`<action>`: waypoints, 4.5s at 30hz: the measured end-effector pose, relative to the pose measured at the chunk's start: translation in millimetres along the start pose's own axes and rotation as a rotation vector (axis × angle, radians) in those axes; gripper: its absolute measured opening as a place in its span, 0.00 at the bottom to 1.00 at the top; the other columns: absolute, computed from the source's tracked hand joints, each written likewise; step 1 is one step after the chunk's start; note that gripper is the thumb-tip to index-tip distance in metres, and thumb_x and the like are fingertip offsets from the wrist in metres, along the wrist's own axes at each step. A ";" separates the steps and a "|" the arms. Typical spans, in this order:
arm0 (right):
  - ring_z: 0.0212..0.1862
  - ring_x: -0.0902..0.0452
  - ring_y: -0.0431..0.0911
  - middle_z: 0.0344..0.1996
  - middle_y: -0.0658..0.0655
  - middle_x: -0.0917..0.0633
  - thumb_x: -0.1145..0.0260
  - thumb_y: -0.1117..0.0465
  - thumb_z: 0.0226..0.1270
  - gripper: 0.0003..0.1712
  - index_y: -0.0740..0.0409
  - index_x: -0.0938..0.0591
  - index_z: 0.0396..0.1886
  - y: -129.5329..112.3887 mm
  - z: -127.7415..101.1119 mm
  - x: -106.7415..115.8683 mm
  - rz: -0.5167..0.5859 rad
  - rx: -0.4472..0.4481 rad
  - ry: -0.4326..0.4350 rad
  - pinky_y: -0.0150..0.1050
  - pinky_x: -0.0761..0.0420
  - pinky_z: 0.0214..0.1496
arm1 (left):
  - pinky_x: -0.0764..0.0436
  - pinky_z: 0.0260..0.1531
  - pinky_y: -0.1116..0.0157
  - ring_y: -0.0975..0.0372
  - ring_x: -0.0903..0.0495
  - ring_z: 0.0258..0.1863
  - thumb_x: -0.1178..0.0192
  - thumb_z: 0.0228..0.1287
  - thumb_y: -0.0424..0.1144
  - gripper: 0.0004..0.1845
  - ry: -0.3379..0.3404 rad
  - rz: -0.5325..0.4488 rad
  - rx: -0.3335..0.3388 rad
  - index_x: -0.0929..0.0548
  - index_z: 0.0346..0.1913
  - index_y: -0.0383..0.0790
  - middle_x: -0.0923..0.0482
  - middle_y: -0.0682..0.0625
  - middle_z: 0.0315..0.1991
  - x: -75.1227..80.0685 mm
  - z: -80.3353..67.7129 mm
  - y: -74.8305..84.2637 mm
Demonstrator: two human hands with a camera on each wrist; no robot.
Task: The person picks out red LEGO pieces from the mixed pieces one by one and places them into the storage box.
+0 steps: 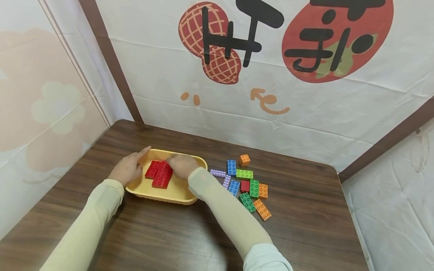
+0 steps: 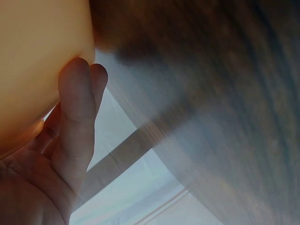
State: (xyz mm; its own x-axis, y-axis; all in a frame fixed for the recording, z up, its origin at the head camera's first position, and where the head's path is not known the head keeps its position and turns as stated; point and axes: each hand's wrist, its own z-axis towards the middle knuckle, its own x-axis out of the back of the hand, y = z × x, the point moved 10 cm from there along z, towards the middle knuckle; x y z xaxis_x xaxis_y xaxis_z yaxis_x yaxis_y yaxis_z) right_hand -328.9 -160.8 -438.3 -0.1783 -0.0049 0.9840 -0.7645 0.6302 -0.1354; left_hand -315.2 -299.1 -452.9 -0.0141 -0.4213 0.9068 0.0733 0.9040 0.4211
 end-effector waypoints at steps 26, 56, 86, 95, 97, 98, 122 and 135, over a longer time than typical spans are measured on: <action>0.42 0.25 0.43 0.40 0.50 0.19 0.37 0.49 0.74 0.15 0.52 0.16 0.52 8.5 -16.8 28.9 -0.071 0.014 0.221 0.36 0.20 0.43 | 0.27 0.57 0.36 0.33 0.24 0.55 0.45 0.65 0.28 0.40 -0.024 -0.011 0.020 0.42 0.80 0.42 0.26 0.27 0.59 -3.0 2.2 -0.6; 0.74 0.41 0.59 0.76 0.59 0.37 0.48 0.24 0.67 0.49 0.47 0.35 0.78 124.2 -134.5 7.0 0.186 -0.321 0.191 0.63 0.40 0.72 | 0.32 0.58 0.32 0.29 0.30 0.59 0.48 0.65 0.29 0.41 -0.071 -0.022 0.006 0.47 0.81 0.44 0.32 0.23 0.62 -6.2 4.8 -1.0; 0.69 0.36 0.62 0.73 0.65 0.35 0.26 0.41 0.61 0.29 0.55 0.17 0.54 181.1 -219.8 -32.8 0.107 -0.564 0.021 0.65 0.34 0.67 | 0.31 0.56 0.31 0.27 0.29 0.56 0.46 0.63 0.28 0.42 -0.055 -0.027 -0.011 0.46 0.80 0.41 0.33 0.20 0.61 -3.3 -0.4 -3.6; 0.67 0.33 0.63 0.70 0.65 0.30 0.22 0.47 0.58 0.37 0.60 0.21 0.63 184.1 -211.3 -29.7 0.048 -0.564 -0.010 0.65 0.30 0.65 | 0.30 0.55 0.32 0.28 0.28 0.54 0.46 0.63 0.28 0.42 -0.044 -0.017 -0.023 0.46 0.80 0.40 0.32 0.20 0.60 -4.3 1.5 -1.7; 0.71 0.36 0.64 0.72 0.65 0.32 0.24 0.49 0.60 0.33 0.60 0.19 0.62 182.7 -212.5 -27.9 0.040 -0.552 -0.004 0.67 0.33 0.67 | 0.29 0.55 0.32 0.28 0.27 0.53 0.47 0.62 0.28 0.42 -0.042 -0.015 -0.024 0.46 0.80 0.40 0.31 0.20 0.59 -4.1 1.9 -1.6; 0.71 0.37 0.64 0.73 0.65 0.32 0.26 0.50 0.62 0.30 0.60 0.18 0.60 181.8 -213.4 -26.8 0.039 -0.545 0.006 0.68 0.35 0.67 | 0.29 0.54 0.32 0.28 0.27 0.53 0.47 0.63 0.28 0.41 -0.042 -0.015 -0.026 0.46 0.80 0.40 0.31 0.21 0.59 -3.8 2.0 -1.5; 0.31 0.27 0.47 0.29 0.52 0.21 0.33 0.56 0.65 0.08 0.56 0.19 0.36 156.8 -193.3 18.2 0.364 -0.473 0.352 0.39 0.24 0.30 | 0.32 0.60 0.33 0.30 0.30 0.60 0.48 0.62 0.28 0.42 -0.039 -0.019 -0.006 0.45 0.81 0.43 0.32 0.23 0.63 -5.0 8.1 -4.1; 0.32 0.25 0.45 0.48 0.53 0.15 0.44 0.64 0.77 0.20 0.54 0.19 0.63 107.6 -142.1 29.9 0.466 -0.274 0.330 0.40 0.20 0.35 | 0.32 0.60 0.34 0.30 0.30 0.60 0.48 0.63 0.28 0.42 -0.046 -0.025 0.009 0.46 0.81 0.44 0.32 0.23 0.64 -6.0 8.1 -2.7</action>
State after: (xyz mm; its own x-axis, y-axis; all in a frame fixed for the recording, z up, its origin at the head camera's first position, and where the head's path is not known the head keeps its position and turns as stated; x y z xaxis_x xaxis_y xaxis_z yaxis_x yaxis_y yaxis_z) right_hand -328.4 17.2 -407.0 -0.2202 0.5302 0.8188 -0.4586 0.6846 -0.5666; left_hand -323.3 -298.5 -459.3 -0.0614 -0.4405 0.8957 0.0635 0.8938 0.4439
